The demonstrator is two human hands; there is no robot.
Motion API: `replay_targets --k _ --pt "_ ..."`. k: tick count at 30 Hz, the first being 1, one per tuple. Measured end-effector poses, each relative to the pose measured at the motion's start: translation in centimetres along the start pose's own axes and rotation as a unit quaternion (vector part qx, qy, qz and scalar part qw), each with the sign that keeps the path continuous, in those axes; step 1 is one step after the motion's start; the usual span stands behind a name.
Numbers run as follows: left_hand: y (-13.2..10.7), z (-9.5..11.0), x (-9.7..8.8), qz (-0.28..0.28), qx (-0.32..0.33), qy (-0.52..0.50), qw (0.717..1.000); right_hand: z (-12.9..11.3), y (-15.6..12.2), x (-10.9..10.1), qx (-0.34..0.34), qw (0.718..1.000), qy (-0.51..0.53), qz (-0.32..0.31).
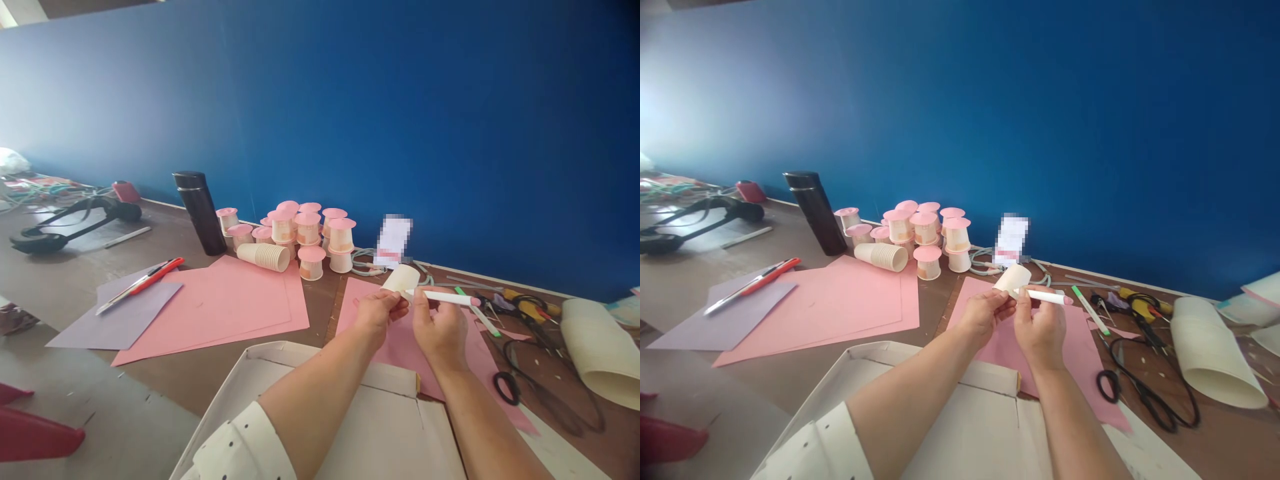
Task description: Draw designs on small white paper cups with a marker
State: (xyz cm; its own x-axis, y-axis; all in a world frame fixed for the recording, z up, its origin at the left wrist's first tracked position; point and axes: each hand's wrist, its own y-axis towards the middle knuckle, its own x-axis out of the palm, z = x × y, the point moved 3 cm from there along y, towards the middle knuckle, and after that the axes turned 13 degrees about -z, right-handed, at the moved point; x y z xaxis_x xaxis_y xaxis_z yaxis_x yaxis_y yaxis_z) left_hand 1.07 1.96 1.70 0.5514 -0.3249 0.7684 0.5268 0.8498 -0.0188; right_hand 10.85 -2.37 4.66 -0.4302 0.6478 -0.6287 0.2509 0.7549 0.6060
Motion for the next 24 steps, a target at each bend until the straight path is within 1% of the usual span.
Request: replay_targets --k 2,6,11,13,18,22,24 --pt "0.0 0.0 0.0 -0.001 0.0 0.0 1.0 0.0 0.0 0.1 -0.003 1.0 -0.002 -0.008" --pt "0.1 -0.1 -0.1 -0.002 -0.001 0.007 1.0 0.2 0.0 0.2 0.01 1.0 -0.017 0.001" --pt "0.6 -0.4 -0.8 0.005 0.012 0.018 1.0 0.5 0.1 0.5 0.016 0.999 -0.037 -0.034" --pt "0.8 -0.6 -1.0 0.007 0.014 0.033 0.999 0.5 0.1 0.5 0.023 0.998 -0.035 -0.036" --pt "0.7 -0.6 -1.0 0.009 0.014 0.075 0.997 0.5 0.0 0.1 0.064 0.998 -0.013 -0.005" --pt "0.5 -0.4 -0.6 -0.002 0.011 0.059 0.998 0.4 0.0 -0.4 0.101 0.995 0.003 0.021" --pt "0.5 -0.4 -0.5 -0.007 0.014 0.038 0.999 0.2 0.1 -0.5 0.106 0.994 0.005 0.024"
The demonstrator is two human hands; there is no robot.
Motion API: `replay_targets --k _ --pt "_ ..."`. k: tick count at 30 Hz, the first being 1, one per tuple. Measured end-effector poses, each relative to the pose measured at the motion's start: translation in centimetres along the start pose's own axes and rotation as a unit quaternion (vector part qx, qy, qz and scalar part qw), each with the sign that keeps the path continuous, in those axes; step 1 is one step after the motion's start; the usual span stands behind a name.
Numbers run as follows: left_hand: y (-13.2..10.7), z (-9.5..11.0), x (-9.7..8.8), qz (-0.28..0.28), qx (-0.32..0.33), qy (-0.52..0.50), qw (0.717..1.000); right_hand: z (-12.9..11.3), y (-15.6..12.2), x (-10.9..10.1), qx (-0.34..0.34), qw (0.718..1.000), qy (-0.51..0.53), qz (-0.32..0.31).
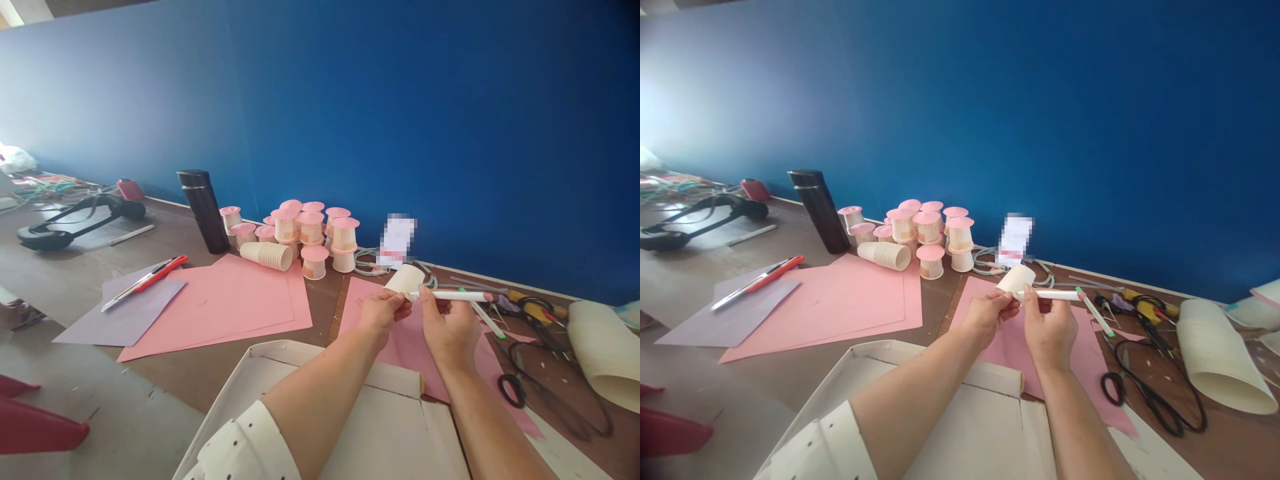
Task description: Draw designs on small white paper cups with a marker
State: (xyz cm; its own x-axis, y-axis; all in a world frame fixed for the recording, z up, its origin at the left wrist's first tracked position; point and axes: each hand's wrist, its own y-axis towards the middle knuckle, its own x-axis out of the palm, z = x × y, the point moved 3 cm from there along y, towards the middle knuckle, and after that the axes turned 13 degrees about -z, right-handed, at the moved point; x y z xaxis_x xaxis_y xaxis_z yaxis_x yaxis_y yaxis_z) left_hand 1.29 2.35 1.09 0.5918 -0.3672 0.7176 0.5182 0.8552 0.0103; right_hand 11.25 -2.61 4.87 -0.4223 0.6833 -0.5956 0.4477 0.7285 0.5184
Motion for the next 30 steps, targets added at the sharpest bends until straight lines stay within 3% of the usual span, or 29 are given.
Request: replay_targets --k 17,25,30 --pt "-0.58 0.7 0.5 0.038 -0.016 -0.068 0.997 -0.6 -0.31 -0.08 -0.036 0.999 -0.009 -0.012" --pt "-0.63 0.73 0.44 0.038 -0.034 -0.073 0.996 -0.69 -0.4 -0.3 -0.017 1.0 0.009 0.004" --pt "-0.55 0.86 0.43 0.056 -0.062 -0.072 0.994 -0.29 -0.21 -0.71 0.002 0.998 0.038 0.051"
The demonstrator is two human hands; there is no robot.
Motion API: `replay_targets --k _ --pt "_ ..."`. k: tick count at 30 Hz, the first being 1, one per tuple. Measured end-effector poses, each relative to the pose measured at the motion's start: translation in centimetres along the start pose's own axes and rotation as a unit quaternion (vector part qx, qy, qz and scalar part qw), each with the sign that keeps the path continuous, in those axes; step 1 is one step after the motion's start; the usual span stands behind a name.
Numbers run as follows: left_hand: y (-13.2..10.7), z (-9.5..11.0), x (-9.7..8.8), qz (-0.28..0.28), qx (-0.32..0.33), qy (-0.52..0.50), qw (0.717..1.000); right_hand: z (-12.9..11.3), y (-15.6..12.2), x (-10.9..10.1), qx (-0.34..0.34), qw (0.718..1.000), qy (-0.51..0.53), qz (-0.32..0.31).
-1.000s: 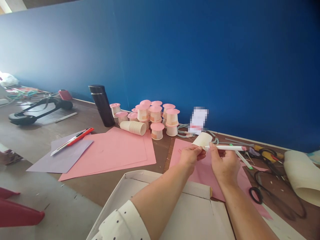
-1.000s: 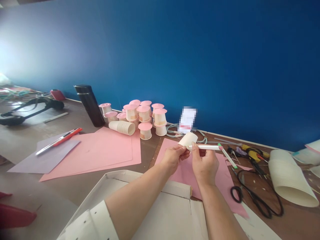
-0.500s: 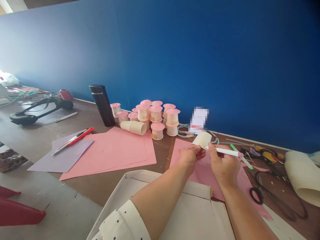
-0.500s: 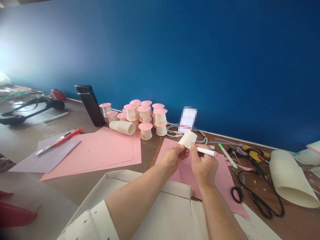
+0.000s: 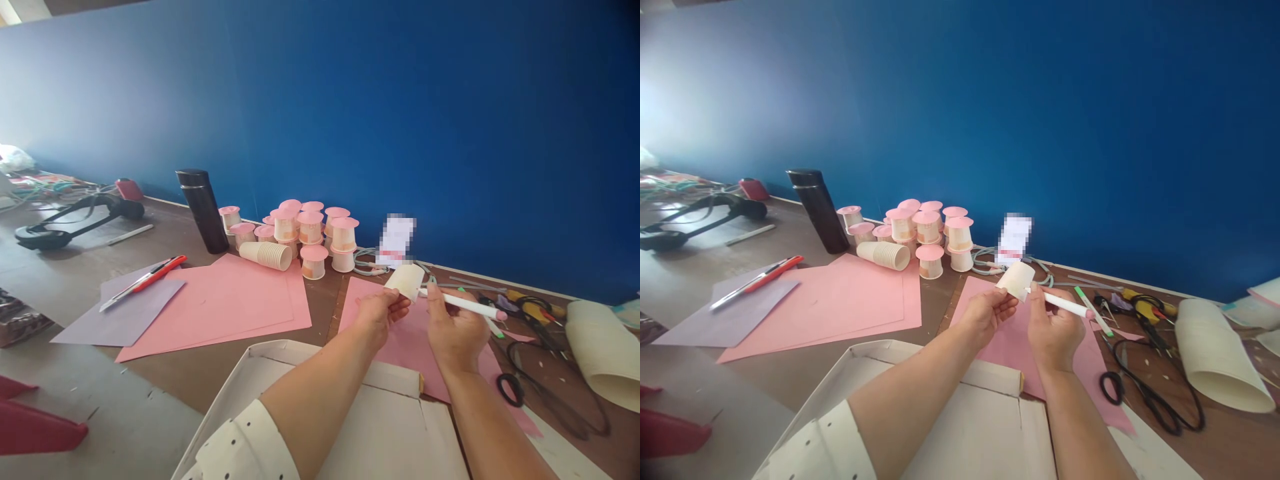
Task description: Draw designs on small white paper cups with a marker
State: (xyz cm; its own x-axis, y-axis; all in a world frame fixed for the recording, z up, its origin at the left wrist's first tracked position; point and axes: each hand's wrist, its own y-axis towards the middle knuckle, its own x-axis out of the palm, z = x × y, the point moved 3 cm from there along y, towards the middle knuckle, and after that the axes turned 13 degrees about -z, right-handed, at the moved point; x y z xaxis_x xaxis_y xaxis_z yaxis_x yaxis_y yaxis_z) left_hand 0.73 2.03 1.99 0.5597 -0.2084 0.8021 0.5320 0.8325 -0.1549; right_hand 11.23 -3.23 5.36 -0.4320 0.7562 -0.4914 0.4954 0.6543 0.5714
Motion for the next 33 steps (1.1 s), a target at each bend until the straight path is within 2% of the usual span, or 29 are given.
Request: replay_targets --k 8,18,23,33 --pt "-0.18 -0.01 0.18 0.006 -0.01 0.005 1.0 0.2 0.24 -0.05 -0.01 1.0 -0.014 0.006" --pt "-0.08 -0.16 0.14 -0.012 -0.009 0.012 1.0 0.05 0.18 0.04 -0.023 0.999 -0.041 -0.017" --pt "0.04 -0.24 0.1 -0.019 -0.003 0.017 1.0 0.18 0.17 0.05 -0.03 0.999 -0.04 -0.006" --pt "-0.02 -0.21 0.12 -0.011 0.003 0.014 1.0 -0.27 0.13 0.14 -0.05 0.998 -0.033 -0.032"
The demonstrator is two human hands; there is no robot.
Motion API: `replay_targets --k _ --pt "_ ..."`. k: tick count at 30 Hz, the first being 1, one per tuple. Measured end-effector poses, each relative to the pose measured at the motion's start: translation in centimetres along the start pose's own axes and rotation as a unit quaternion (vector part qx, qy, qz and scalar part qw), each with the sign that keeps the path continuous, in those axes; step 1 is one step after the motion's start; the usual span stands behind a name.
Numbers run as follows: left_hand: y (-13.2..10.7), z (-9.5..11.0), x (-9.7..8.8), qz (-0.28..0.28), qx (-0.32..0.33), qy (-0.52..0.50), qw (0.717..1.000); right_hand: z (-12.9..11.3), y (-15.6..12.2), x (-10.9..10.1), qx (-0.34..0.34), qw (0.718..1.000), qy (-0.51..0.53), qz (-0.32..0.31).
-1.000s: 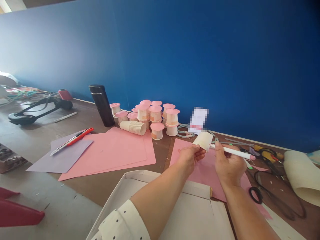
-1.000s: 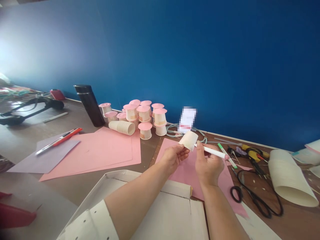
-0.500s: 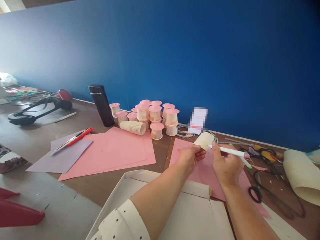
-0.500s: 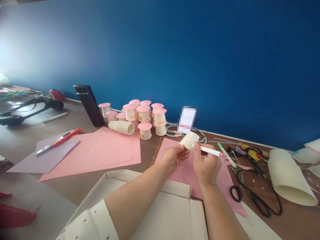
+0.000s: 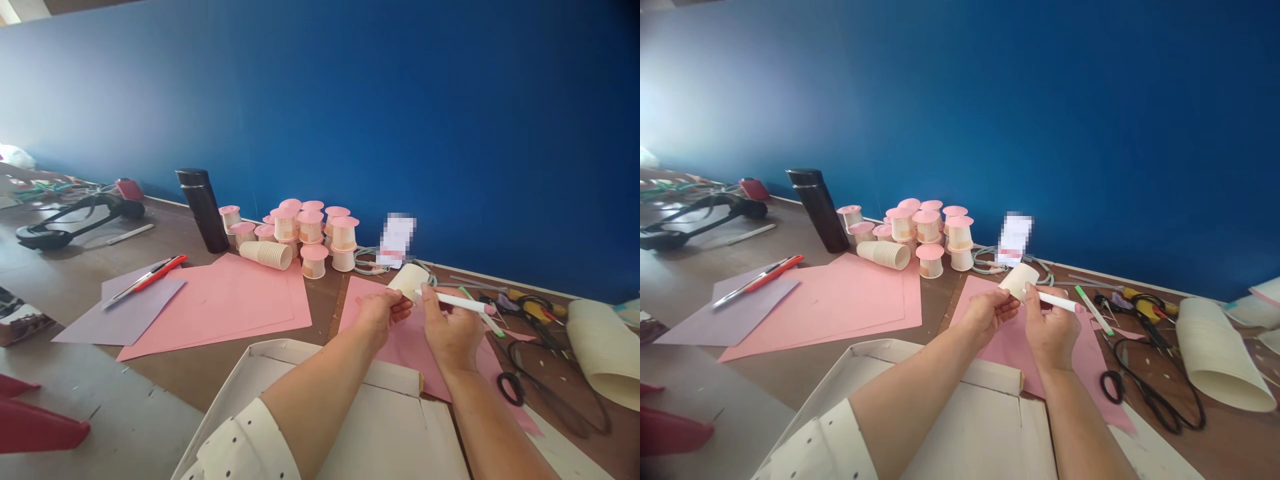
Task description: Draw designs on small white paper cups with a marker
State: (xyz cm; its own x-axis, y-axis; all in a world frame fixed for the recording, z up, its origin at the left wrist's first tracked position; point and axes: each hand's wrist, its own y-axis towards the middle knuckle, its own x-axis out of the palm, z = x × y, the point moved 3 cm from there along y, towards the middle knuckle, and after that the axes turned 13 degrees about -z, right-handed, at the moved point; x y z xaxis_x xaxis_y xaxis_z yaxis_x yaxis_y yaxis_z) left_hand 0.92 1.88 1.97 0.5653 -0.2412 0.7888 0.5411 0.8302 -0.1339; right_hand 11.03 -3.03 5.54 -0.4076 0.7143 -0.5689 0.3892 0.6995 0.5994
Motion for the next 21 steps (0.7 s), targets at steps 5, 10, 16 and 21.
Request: replay_targets --k 5,10,16,21 --pt "0.1 -0.1 -0.1 -0.011 0.011 0.004 1.0 0.2 0.0 0.1 0.004 1.0 -0.008 0.0" --pt "0.0 0.0 0.0 -0.009 0.008 -0.006 1.0 -0.2 -0.1 0.2 -0.006 1.0 0.006 -0.014" --pt "0.0 0.3 0.1 -0.027 0.021 -0.096 0.995 -0.7 -0.4 -0.3 -0.051 0.995 0.065 0.056" --pt "0.3 0.3 -0.1 -0.067 0.045 -0.115 0.99 -0.7 -0.6 0.1 -0.055 0.995 0.077 0.035"
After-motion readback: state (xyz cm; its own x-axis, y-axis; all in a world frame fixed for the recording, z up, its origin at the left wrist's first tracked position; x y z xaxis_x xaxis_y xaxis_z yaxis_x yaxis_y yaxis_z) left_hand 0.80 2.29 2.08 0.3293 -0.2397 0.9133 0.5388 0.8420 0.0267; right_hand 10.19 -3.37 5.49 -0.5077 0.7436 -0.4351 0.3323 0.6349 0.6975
